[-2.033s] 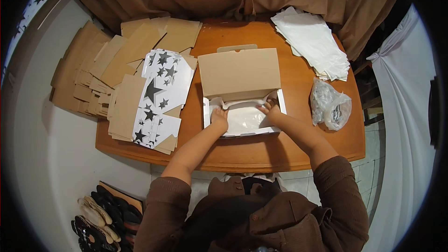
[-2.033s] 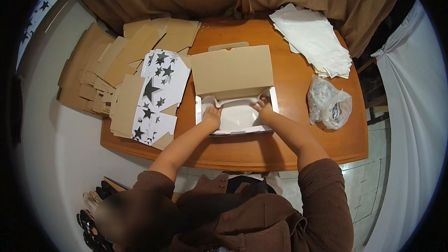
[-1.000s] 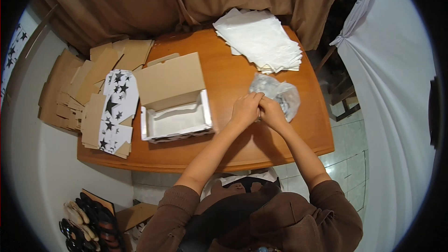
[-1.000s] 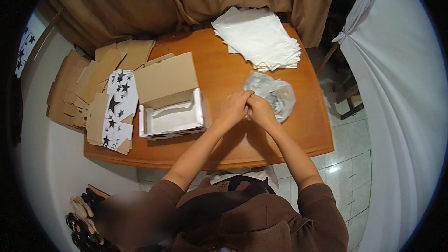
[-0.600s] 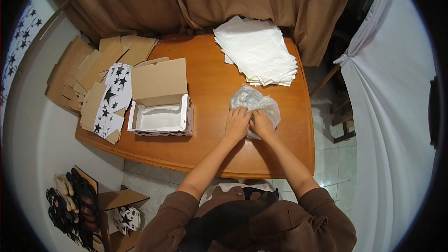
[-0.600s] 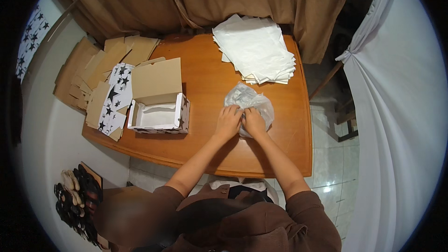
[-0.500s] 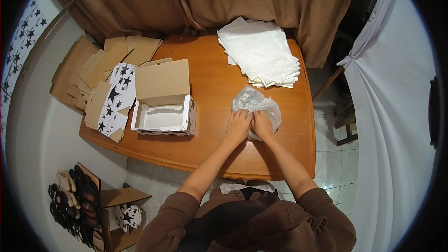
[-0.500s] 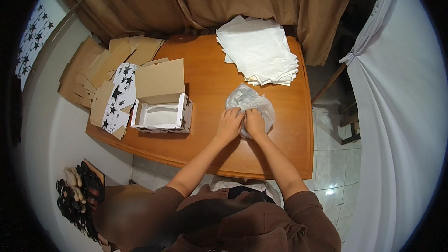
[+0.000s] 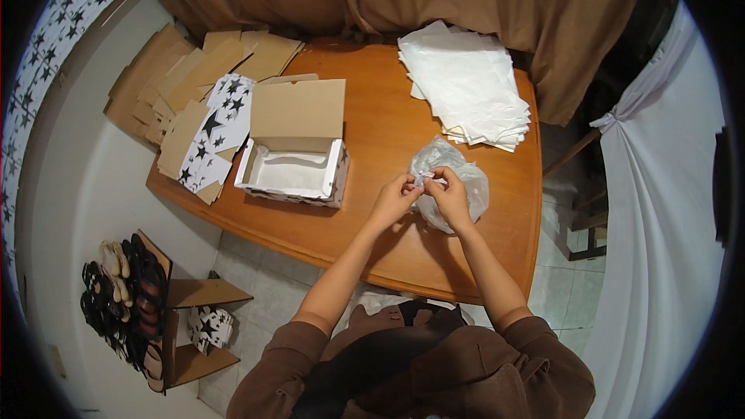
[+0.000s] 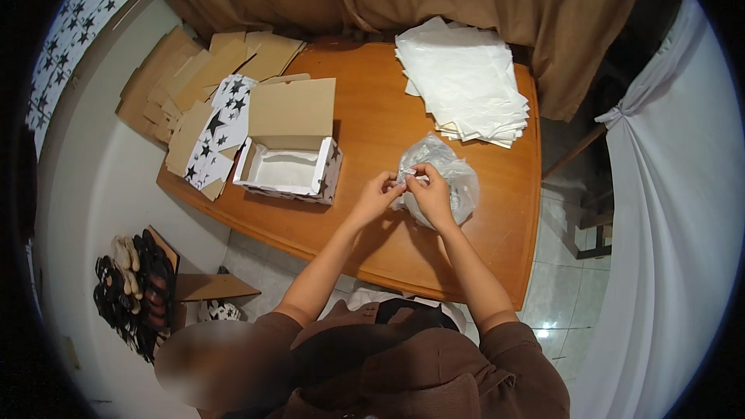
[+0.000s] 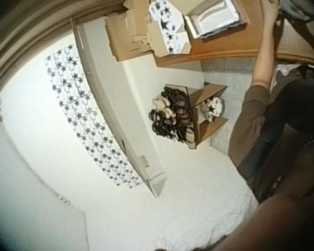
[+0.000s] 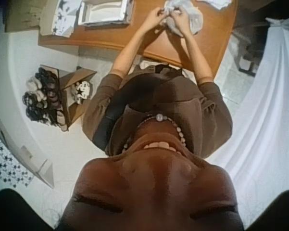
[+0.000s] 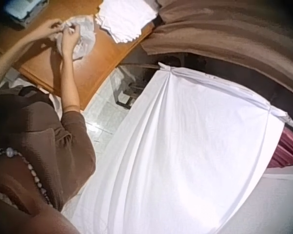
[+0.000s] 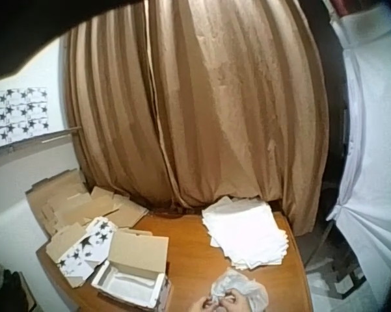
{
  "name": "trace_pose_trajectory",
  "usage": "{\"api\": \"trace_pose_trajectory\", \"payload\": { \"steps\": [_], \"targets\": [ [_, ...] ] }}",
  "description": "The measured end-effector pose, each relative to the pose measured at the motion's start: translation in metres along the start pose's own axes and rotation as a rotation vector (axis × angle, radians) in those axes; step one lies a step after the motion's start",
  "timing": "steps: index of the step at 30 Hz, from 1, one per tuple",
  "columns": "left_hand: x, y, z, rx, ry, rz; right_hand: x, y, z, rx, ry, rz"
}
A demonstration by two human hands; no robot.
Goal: Folding cardboard shoeboxes and stacking them on a shelf.
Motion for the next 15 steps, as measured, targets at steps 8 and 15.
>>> {"api": "trace_pose_trajectory", "payload": {
  "steps": [8, 15],
  "targets": [
    [-0.021, -0.088, 0.020, 0.207, -0.168, -0.180, 0.012, 0.065, -0.030, 0.330, 0.051, 0.495],
    [-0.003, -0.182, 0.037, 0.154, -0.163, -0.166, -0.001, 0.155, -0.067, 0.511, 0.082, 0.447]
  ]
}}
Point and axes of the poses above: each hand's wrist, its own z-axis away from the middle knuckle, its own y-axis out of the palm, x = y × z, the point moved 5 cm from there along -z, towards the middle knuckle, and after that the axes turned 9 degrees about x, right-handed, at the moved point
